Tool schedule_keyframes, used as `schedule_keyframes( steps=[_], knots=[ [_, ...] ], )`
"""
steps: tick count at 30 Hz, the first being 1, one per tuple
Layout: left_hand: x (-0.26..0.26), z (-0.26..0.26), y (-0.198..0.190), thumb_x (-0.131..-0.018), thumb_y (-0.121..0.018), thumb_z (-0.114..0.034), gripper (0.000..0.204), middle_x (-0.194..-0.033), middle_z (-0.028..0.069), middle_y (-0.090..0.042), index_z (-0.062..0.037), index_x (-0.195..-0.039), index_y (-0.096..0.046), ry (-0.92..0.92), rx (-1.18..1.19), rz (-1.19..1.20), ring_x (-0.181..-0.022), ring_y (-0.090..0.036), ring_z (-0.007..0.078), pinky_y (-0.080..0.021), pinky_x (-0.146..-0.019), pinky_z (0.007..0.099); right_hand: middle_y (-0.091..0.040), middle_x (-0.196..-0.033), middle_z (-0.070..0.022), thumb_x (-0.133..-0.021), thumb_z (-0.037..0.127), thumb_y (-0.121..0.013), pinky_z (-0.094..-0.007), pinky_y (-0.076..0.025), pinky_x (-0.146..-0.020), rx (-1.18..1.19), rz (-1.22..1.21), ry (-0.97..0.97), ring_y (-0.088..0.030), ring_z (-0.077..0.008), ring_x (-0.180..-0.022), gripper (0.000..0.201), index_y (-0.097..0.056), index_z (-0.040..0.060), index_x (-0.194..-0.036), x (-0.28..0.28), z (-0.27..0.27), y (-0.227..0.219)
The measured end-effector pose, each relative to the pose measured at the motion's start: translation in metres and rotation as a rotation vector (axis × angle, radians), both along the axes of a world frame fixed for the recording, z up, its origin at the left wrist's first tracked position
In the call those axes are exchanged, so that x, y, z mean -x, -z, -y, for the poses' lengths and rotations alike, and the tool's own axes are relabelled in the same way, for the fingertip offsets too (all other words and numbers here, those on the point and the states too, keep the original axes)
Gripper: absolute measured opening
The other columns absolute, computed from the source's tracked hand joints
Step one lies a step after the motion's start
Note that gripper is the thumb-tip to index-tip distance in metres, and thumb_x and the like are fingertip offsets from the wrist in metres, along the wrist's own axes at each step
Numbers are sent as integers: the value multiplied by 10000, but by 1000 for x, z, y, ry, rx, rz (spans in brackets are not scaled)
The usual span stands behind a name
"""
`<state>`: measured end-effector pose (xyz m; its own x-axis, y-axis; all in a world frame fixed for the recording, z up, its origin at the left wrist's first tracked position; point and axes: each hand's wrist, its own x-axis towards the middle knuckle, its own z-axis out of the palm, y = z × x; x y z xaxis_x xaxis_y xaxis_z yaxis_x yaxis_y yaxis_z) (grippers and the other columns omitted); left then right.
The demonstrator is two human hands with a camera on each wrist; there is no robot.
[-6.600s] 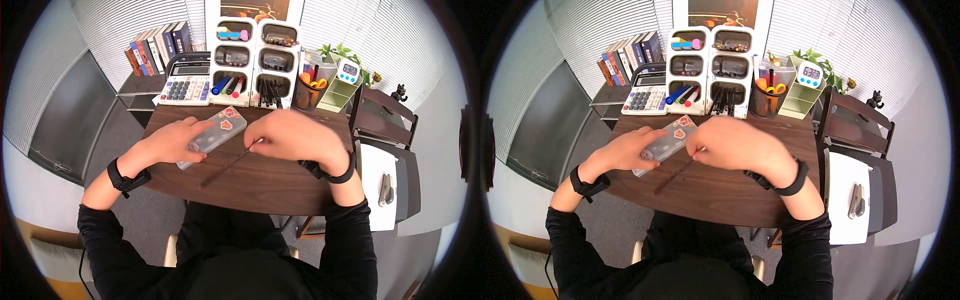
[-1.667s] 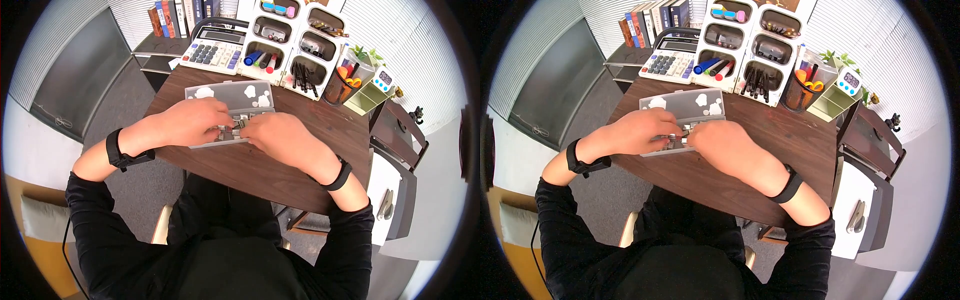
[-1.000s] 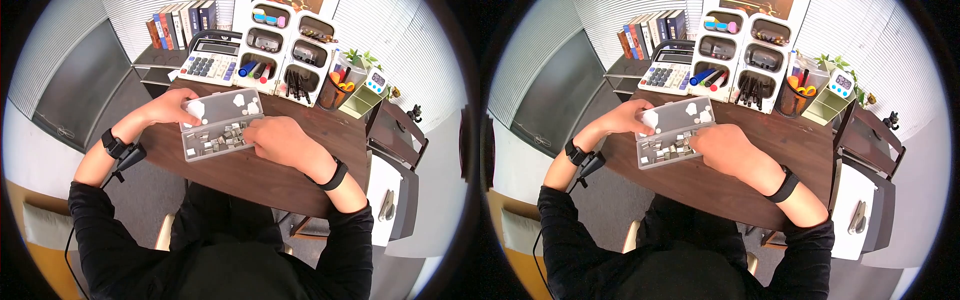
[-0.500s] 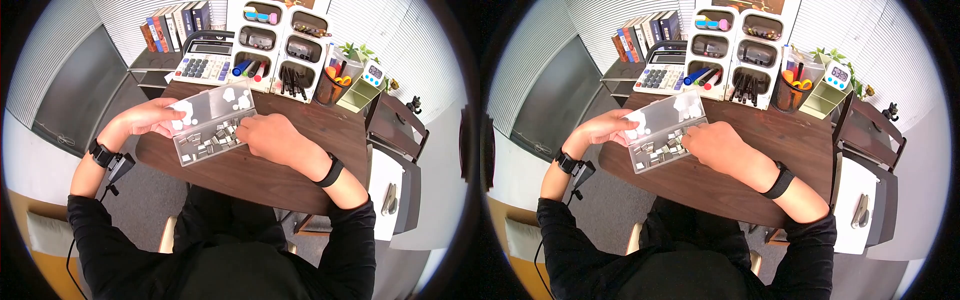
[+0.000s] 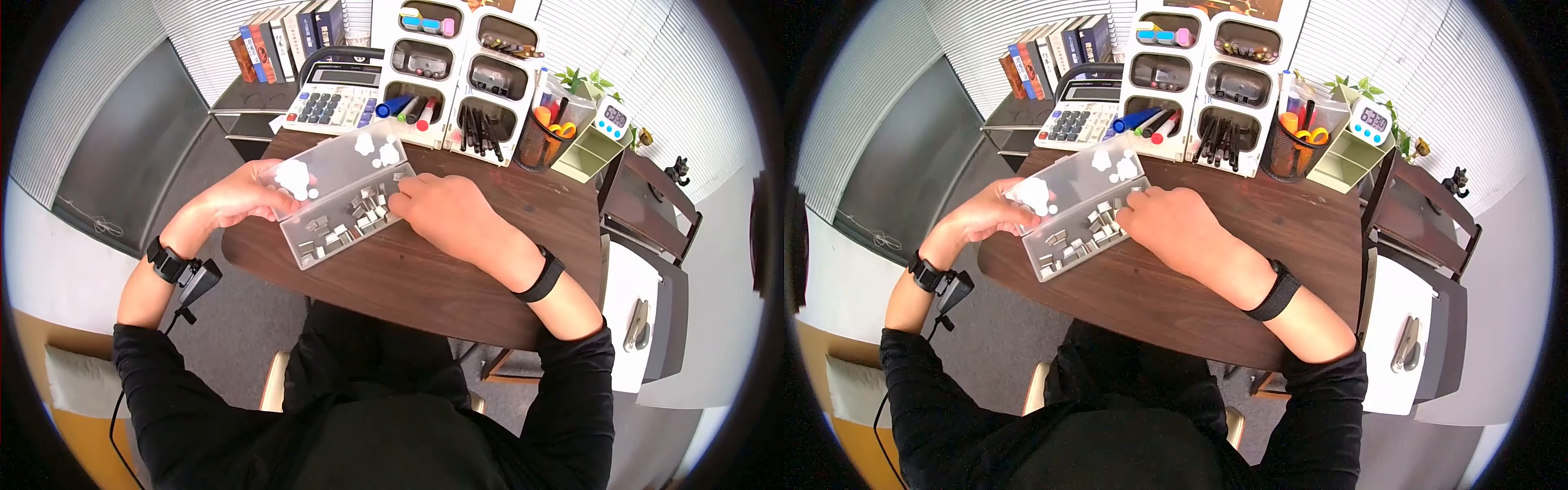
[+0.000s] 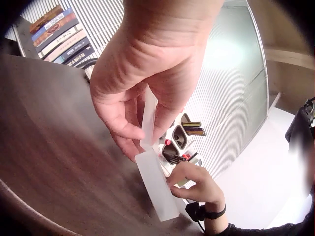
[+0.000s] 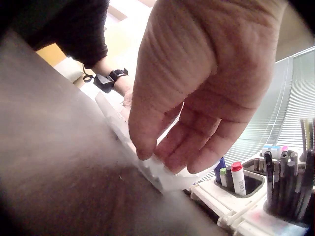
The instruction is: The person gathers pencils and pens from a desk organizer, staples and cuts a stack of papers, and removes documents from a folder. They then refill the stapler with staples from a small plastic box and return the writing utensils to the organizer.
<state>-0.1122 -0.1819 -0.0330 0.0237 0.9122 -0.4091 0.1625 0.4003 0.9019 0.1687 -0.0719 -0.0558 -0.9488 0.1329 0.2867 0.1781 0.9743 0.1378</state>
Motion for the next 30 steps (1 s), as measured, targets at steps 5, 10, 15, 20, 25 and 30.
schedule_keyframes(
  steps=[5, 10, 15, 20, 25, 30],
  knots=[
    [-4, 11, -7, -750, -703, -24, 434, -947, 22, -661, -40, -1172, -605, -55, -56, -89, -743, -597, 53, -472, -549, 165, -547, -784, -22, -759, 92, -588, -332, -504, -601, -8, -88, -19, -609, -193, -776, 46, -578, 110, -800, 0, 2, 1],
    [-12, 24, -14, -779, -686, -72, 416, -927, 15, -671, -37, -1186, -608, -84, -214, -261, -715, -581, 43, -444, -521, 173, -566, -790, -41, -765, 80, -581, -342, -506, -615, 30, -82, -58, -620, -214, -789, 39, -589, 97, -800, 0, 1, 0],
    [-22, 33, -14, -843, -661, -124, 374, -956, -1, -678, -65, -1208, -606, -117, -232, -246, -750, -569, 37, -447, -573, 193, -547, -780, -34, -766, 78, -572, -337, -500, -619, 18, -58, -67, -610, -217, -782, 31, -581, 100, -786, 0, 1, 2],
    [-17, 27, -9, -889, -638, -174, 355, -1000, -21, -676, -93, -1233, -597, -73, -251, -217, -807, -556, 23, -431, -630, 195, -553, -786, -42, -762, 73, -573, -344, -506, -637, 29, -35, -54, -616, -224, -802, 41, -587, 98, -791, 0, 1, 2],
    [-17, 14, -7, -893, -642, -185, 354, -1019, -33, -667, -98, -1233, -598, -62, -279, -206, -806, -534, 31, -408, -626, 190, -562, -798, -44, -762, 66, -573, -351, -514, -647, 25, -66, -15, -620, -229, -817, 47, -593, 92, -796, 0, -3, 2],
    [-20, 0, -5, -903, -635, -201, 346, -1005, -29, -666, -92, -1230, -599, -21, -361, -271, -800, -531, 32, -414, -633, 192, -569, -781, -57, -758, 56, -571, -360, -518, -631, -1, -90, 56, -628, -245, -789, 55, -603, 88, -789, -1, -8, 3]
  ],
)
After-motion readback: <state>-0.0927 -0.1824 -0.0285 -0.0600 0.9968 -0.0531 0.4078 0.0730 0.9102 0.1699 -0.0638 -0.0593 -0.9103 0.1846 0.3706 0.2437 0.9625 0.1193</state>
